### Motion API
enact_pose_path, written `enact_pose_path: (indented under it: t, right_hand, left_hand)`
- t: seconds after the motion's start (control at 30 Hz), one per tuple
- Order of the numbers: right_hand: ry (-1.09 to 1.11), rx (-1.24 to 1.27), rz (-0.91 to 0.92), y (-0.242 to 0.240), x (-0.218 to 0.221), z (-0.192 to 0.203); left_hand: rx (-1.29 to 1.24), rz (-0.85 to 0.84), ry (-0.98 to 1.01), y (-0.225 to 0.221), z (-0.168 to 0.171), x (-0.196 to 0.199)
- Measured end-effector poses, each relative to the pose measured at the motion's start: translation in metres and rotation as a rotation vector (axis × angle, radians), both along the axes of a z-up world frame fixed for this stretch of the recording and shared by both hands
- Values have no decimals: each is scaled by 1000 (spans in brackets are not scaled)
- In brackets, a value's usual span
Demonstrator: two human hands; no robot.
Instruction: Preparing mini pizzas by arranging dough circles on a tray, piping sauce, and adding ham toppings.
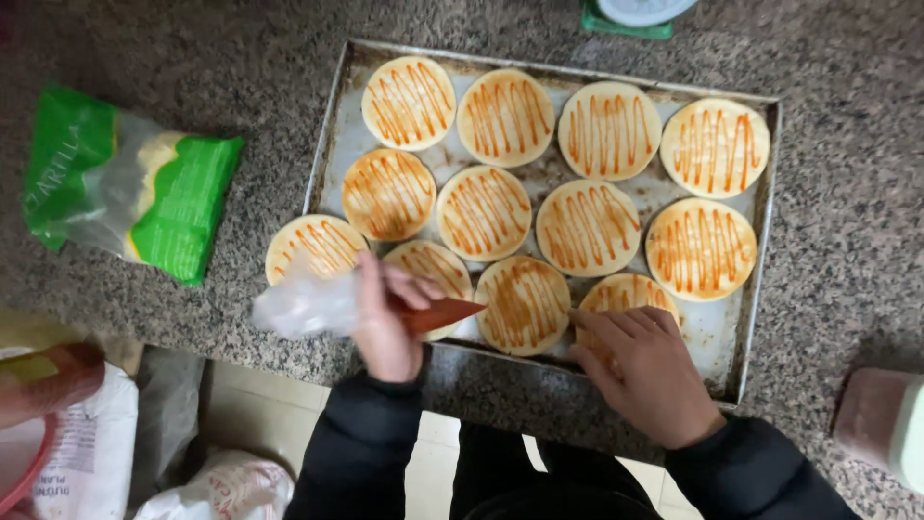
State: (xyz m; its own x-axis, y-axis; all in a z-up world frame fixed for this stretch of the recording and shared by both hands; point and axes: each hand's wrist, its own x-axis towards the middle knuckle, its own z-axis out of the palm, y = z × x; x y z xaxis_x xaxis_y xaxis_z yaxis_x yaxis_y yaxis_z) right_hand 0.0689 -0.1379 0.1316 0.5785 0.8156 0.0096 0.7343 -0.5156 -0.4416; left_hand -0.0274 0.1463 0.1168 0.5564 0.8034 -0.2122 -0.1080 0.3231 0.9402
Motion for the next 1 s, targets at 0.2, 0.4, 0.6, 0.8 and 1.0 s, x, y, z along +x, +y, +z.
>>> enact_pose_path:
  t: [0.2, 0.4, 0.6, 0.8, 1.0]
  right_hand:
    - [243, 141, -196, 20, 10, 47]
    - [488, 406, -455, 40, 12, 110]
    - [277, 451, -359, 48, 10, 145]
    - [246, 446, -380, 52, 10, 137]
    - [338, 379, -473, 53, 15, 126]
  left_hand:
    - [-656, 294, -380, 10, 15, -4]
    - [-794, 218, -520, -8, 48, 33]
    - [-875, 160, -496, -11, 62, 52]
    - [-869, 73, -505, -16, 60, 60]
    - [-852, 63, -436, -22, 67, 62]
